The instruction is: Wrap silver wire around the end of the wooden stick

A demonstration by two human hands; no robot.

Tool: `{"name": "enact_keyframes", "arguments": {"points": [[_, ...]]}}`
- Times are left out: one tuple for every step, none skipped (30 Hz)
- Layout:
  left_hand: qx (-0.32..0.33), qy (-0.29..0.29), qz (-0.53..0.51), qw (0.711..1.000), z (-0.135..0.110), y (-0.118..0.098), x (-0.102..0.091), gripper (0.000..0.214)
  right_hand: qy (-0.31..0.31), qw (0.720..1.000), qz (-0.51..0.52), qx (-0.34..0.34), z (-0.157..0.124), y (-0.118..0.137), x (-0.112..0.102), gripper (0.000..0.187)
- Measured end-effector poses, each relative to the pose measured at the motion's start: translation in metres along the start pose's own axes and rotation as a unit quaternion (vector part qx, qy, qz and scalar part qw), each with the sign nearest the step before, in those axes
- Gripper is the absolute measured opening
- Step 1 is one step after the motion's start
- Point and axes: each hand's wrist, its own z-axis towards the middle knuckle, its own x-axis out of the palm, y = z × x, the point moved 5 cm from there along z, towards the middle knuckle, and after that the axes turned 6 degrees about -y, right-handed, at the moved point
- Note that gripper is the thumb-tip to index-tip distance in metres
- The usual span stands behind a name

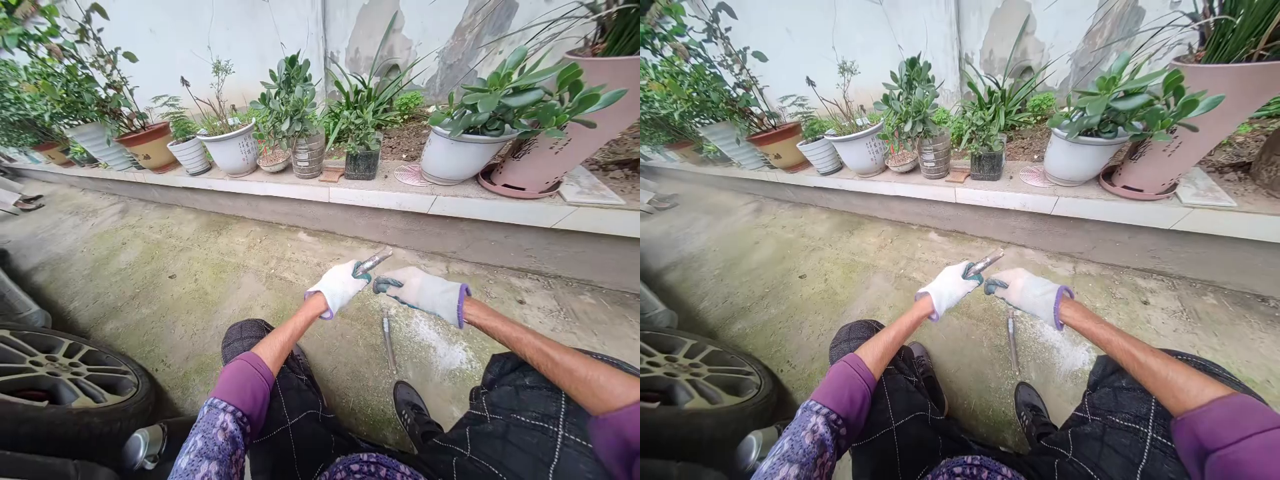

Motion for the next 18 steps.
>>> {"name": "enact_keyframes", "arguments": {"points": [[0.015, 0.013, 0.071, 0.997, 0.001, 0.001, 0.002, 0.027, -0.005, 1.0, -0.009, -0.004, 0.0, 0.002, 0.0, 0.023], [0.03, 0.032, 0.136, 0.99, 0.0, 0.002, 0.006, 0.028, -0.008, 1.0, -0.015, -0.007, 0.0, 0.002, 0.0, 0.019], [0.047, 0.053, 0.188, 0.98, -0.001, 0.002, 0.011, 0.029, -0.009, 1.0, -0.02, -0.008, 0.0, 0.001, -0.002, 0.017], [0.067, 0.075, 0.225, 0.969, -0.004, 0.003, 0.017, 0.03, -0.012, 1.0, -0.026, -0.007, 0.0, 0.0, -0.004, 0.015], [0.089, 0.098, 0.248, 0.96, -0.007, 0.003, 0.023, 0.03, -0.016, 0.999, -0.031, -0.004, 0.001, -0.003, -0.008, 0.013], [0.11, 0.118, 0.258, 0.953, -0.01, 0.002, 0.029, 0.03, -0.021, 0.999, -0.035, 0.001, 0.001, -0.006, -0.012, 0.013], [0.125, 0.134, 0.257, 0.949, -0.014, 0.001, 0.033, 0.029, -0.028, 0.999, -0.038, 0.01, 0.002, -0.009, -0.018, 0.014], [0.135, 0.143, 0.24, 0.951, -0.018, -0.001, 0.035, 0.027, -0.035, 0.998, -0.039, 0.021, 0.002, -0.013, -0.025, 0.015], [0.141, 0.146, 0.206, 0.957, -0.021, -0.003, 0.035, 0.026, -0.042, 0.998, -0.037, 0.032, 0.002, -0.017, -0.031, 0.016], [0.139, 0.143, 0.153, 0.968, -0.023, -0.006, 0.032, 0.025, -0.051, 0.997, -0.034, 0.046, 0.003, -0.021, -0.038, 0.018], [0.132, 0.125, 0.078, 0.98, -0.023, -0.011, 0.026, 0.024, -0.054, 0.997, -0.029, 0.051, 0.003, -0.024, -0.043, 0.02], [0.128, 0.115, -0.015, 0.985, -0.023, -0.015, 0.019, 0.026, -0.058, 0.997, -0.019, 0.052, 0.003, -0.026, -0.046, 0.022], [0.102, 0.103, -0.106, 0.984, -0.02, -0.018, 0.012, 0.03, -0.062, 0.996, -0.007, 0.061, 0.003, -0.027, -0.048, 0.025], [0.071, 0.091, -0.181, 0.977, -0.017, -0.019, 0.005, 0.033, -0.064, 0.995, 0.0, 0.074, 0.003, -0.027, -0.048, 0.027], [0.046, 0.075, -0.238, 0.967, -0.013, -0.019, -0.002, 0.035, -0.059, 0.996, 0.006, 0.07, 0.003, -0.024, -0.046, 0.029], [0.021, 0.052, -0.274, 0.96, -0.008, -0.018, -0.007, 0.034, -0.049, 0.997, 0.01, 0.062, 0.003, -0.02, -0.042, 0.031], [-0.001, 0.03, -0.292, 0.956, -0.004, -0.015, -0.011, 0.032, -0.033, 0.998, 0.013, 0.05, 0.003, -0.014, -0.036, 0.032], [-0.02, 0.007, -0.29, 0.957, 0.0, -0.01, -0.014, 0.028, -0.017, 0.999, 0.016, 0.036, 0.003, -0.007, -0.03, 0.032]]}}
